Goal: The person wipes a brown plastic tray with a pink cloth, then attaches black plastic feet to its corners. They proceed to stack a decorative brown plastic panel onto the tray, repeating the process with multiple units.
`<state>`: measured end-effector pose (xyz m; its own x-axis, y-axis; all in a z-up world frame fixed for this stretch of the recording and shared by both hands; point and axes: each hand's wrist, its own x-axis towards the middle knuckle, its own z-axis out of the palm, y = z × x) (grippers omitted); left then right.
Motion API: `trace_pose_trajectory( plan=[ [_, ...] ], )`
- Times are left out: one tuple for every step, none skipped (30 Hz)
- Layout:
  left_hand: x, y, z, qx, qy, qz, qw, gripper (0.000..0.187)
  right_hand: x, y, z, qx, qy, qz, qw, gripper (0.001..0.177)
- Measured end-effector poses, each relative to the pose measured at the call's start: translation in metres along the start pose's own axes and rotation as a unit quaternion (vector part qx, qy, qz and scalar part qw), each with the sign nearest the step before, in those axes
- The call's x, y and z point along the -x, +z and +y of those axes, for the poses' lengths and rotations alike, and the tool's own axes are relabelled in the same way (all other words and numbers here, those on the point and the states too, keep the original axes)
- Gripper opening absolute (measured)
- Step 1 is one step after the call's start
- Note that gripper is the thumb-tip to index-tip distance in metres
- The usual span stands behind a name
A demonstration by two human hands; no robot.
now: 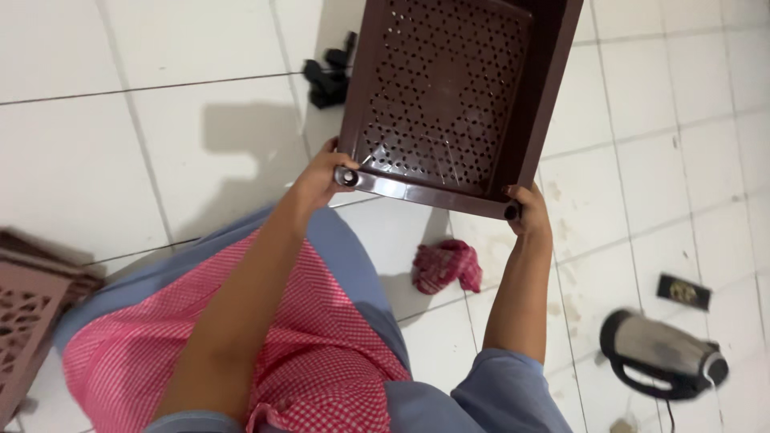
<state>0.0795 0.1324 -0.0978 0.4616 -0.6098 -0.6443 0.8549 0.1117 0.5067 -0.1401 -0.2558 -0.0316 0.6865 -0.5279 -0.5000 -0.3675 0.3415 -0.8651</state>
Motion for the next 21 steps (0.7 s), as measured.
trace_pose_trajectory(
  plan=[
    [0.009, -0.018, 0.008, 0.014, 0.026, 0.001, 1.000, 0.086, -0.008, 0.013, 0.002, 0.008, -0.005, -0.013, 1.000, 0.068],
    [0.016, -0.035, 0.013, 0.041, 0.036, 0.011, 0.998, 0.085, -0.017, 0.027, 0.006, 0.014, -0.009, -0.031, 0.999, 0.070],
    [0.024, -0.053, 0.019, 0.067, 0.047, 0.021, 0.996, 0.084, -0.030, 0.045, 0.014, 0.019, -0.014, -0.049, 0.999, 0.071],
    [0.033, -0.075, 0.028, 0.091, 0.061, 0.033, 0.993, 0.083, -0.045, 0.067, 0.023, 0.021, -0.018, -0.070, 0.997, 0.072],
    [0.046, -0.097, 0.034, 0.084, 0.067, 0.052, 0.993, 0.081, -0.059, 0.090, 0.033, 0.065, -0.011, -0.055, 0.996, 0.080],
    [0.059, -0.118, 0.037, 0.080, 0.073, 0.068, 0.992, 0.079, -0.071, 0.114, 0.042, 0.113, -0.007, -0.038, 0.993, 0.087],
    [0.072, -0.137, 0.038, 0.077, 0.079, 0.085, 0.990, 0.077, -0.081, 0.136, 0.049, 0.161, -0.004, -0.022, 0.987, 0.095],
    [0.085, -0.156, 0.040, 0.086, 0.078, 0.106, 0.988, 0.077, -0.089, 0.164, 0.059, 0.148, 0.009, -0.052, 0.988, 0.092],
    [0.096, -0.174, 0.041, 0.096, 0.076, 0.128, 0.984, 0.076, -0.095, 0.195, 0.072, 0.135, 0.023, -0.083, 0.987, 0.090],
    [0.105, -0.190, 0.040, 0.109, 0.074, 0.145, 0.981, 0.076, -0.097, 0.223, 0.082, 0.126, 0.037, -0.110, 0.985, 0.088],
    [0.113, -0.208, 0.038, 0.116, 0.070, 0.170, 0.976, 0.076, -0.099, 0.251, 0.093, 0.114, 0.060, -0.134, 0.983, 0.088],
    [0.121, -0.224, 0.035, 0.124, 0.065, 0.194, 0.971, 0.076, -0.100, 0.276, 0.103, 0.104, 0.085, -0.157, 0.978, 0.089],
    [0.128, -0.240, 0.031, 0.133, 0.059, 0.218, 0.965, 0.077, -0.101, 0.299, 0.112, 0.094, 0.110, -0.180, 0.973, 0.090],
    [0.134, -0.256, 0.027, 0.143, 0.056, 0.228, 0.961, 0.077, -0.100, 0.319, 0.121, 0.081, 0.111, -0.209, 0.968, 0.087],
    [0.137, -0.270, 0.023, 0.153, 0.053, 0.239, 0.957, 0.078, -0.098, 0.335, 0.131, 0.068, 0.112, -0.238, 0.962, 0.085],
    [0.138, -0.282, 0.020, 0.161, 0.051, 0.249, 0.954, 0.078, -0.099, 0.350, 0.138, 0.053, 0.113, -0.266, 0.956, 0.083],
    [0.138, -0.292, 0.015, 0.174, 0.047, 0.253, 0.950, 0.078, -0.101, 0.360, 0.144, 0.053, 0.117, -0.277, 0.952, 0.082],
    [0.139, -0.303, 0.011, 0.183, 0.041, 0.257, 0.948, 0.078, -0.101, 0.369, 0.152, 0.051, 0.120, -0.286, 0.949, 0.081],
    [0.139, -0.312, 0.008, 0.193, 0.035, 0.260, 0.945, 0.078, -0.103, 0.377, 0.160, 0.049, 0.124, -0.294, 0.946, 0.080],
    [0.137, -0.319, 0.003, 0.196, 0.037, 0.264, 0.944, 0.077, -0.105, 0.381, 0.167, 0.058, 0.130, -0.288, 0.947, 0.079],
    [0.136, -0.326, -0.002, 0.198, 0.040, 0.269, 0.942, 0.075, -0.107, 0.385, 0.174, 0.068, 0.136, -0.282, 0.947, 0.077]
  ],
)
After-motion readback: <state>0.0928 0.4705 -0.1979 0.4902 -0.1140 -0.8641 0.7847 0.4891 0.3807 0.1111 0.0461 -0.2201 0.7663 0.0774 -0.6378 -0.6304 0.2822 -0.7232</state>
